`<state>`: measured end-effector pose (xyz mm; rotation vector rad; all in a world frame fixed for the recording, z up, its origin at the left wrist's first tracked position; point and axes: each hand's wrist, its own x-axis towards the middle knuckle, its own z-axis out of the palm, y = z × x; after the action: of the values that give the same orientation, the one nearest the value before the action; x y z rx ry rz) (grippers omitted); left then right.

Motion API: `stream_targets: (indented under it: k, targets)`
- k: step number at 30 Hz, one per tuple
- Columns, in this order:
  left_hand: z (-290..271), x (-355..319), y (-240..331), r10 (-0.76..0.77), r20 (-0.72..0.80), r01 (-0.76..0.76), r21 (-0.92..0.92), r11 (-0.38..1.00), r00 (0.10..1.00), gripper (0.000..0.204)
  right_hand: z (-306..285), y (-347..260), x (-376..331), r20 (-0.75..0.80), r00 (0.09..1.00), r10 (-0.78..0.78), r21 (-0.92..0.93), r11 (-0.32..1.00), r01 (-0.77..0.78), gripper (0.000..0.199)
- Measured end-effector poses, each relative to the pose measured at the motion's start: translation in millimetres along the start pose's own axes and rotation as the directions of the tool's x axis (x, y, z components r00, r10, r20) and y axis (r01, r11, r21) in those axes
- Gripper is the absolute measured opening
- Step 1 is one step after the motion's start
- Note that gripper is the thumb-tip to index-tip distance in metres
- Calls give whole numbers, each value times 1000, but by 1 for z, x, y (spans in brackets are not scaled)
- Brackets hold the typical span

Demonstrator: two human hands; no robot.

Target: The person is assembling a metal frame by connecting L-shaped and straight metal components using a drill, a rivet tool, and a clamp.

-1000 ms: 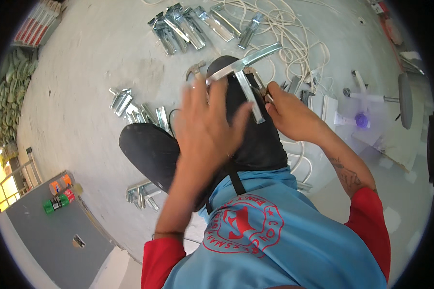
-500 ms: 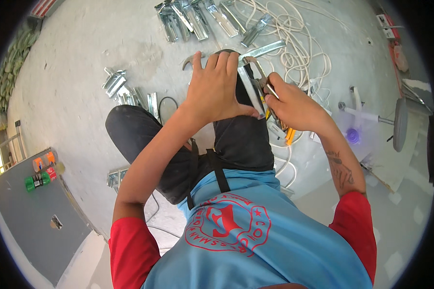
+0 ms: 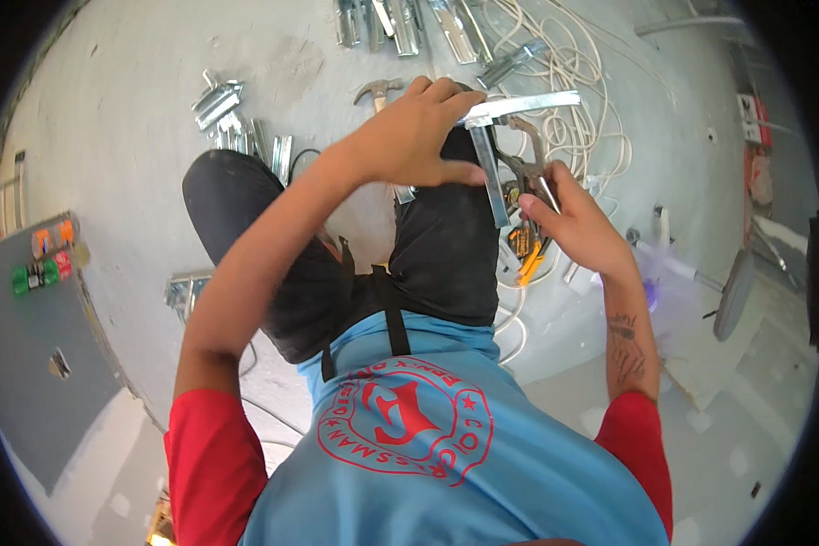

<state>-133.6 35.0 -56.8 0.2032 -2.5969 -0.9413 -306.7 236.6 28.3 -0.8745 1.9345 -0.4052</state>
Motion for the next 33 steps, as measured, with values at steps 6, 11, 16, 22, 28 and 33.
stream_targets:
  k: [6, 11, 16, 22, 28, 33]
  targets:
    - [-14, 10, -23, -83, 152, 105, -143, 984, 985, 51, 31, 4, -29, -371, 927, -64, 185, 973, 141, 55]
    - [-45, 19, -25, -314, 379, 400, -173, 900, 871, 40, 68, 8, -83, -446, 840, -308, -212, 948, 235, 64]
    - [-71, 20, -20, -378, 679, 750, -403, 525, 630, 48, 140, 42, -93, -190, 911, -366, -349, 893, 286, 81]
    - [-75, 4, -5, -382, 715, 810, -536, 237, 585, 52, 146, 46, -92, -100, 861, -499, -579, 733, 357, 70]
    - [-63, -4, 9, -356, 559, 660, -579, 479, 749, 55, 52, -43, -64, -477, 444, -759, -729, 623, 282, 51]
    - [-56, -5, 15, -402, 567, 695, -589, 412, 719, 47, 19, -63, 9, -154, 972, -176, -610, 791, 47, 35]
